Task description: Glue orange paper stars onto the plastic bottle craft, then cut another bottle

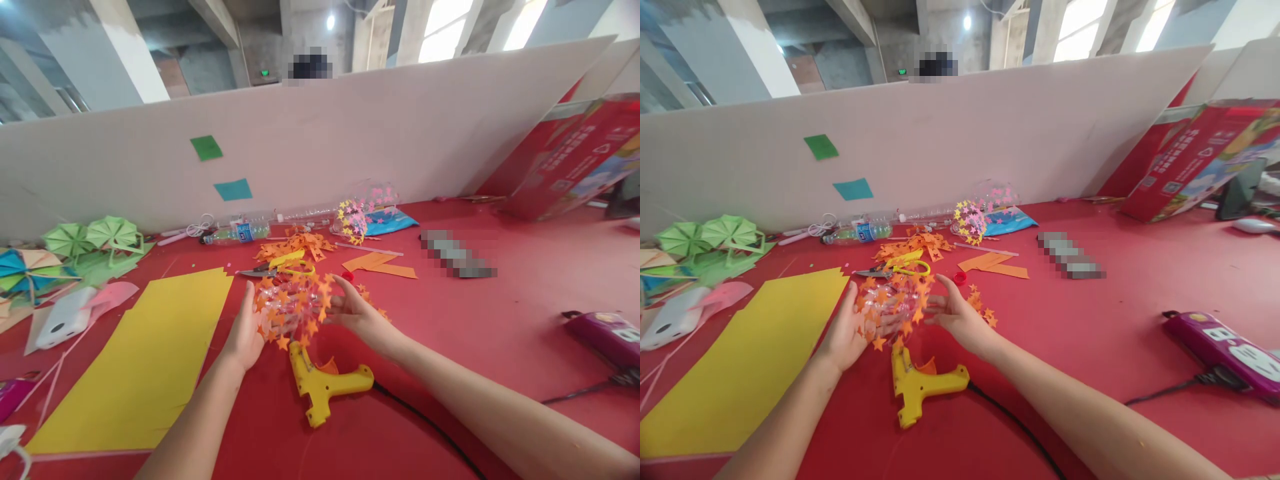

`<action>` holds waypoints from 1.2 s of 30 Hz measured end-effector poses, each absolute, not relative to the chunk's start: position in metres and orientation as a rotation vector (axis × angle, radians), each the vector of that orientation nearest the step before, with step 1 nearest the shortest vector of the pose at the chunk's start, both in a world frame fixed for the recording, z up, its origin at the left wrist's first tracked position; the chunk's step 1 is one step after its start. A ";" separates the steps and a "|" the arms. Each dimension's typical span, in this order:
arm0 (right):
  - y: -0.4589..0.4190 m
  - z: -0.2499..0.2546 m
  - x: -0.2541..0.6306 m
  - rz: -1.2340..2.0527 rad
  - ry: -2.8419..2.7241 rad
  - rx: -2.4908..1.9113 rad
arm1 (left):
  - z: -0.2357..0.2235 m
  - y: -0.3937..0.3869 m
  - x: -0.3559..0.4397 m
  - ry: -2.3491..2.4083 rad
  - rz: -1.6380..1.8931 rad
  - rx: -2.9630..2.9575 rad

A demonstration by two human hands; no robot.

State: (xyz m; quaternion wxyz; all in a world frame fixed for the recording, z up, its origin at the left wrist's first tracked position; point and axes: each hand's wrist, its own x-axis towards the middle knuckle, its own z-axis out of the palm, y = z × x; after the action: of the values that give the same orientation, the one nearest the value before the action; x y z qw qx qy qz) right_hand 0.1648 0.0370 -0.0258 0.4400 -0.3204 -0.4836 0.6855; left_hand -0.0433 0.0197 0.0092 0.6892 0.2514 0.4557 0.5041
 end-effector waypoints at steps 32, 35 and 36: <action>0.046 -0.029 0.165 1.701 -1.180 -0.804 | 0.016 0.018 -0.035 1.040 1.233 0.498; 0.047 -0.030 0.167 1.647 -1.228 -0.822 | 0.018 0.016 -0.033 1.082 1.237 0.570; 0.047 -0.029 0.167 1.617 -1.251 -0.830 | 0.018 0.015 -0.033 1.088 1.232 0.596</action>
State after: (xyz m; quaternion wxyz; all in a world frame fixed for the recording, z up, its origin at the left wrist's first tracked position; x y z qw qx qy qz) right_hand 0.1675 0.0474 -0.0295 0.4504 -0.3358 -0.5062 0.6543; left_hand -0.0332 0.0153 0.0180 0.6415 0.2615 0.4775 0.5404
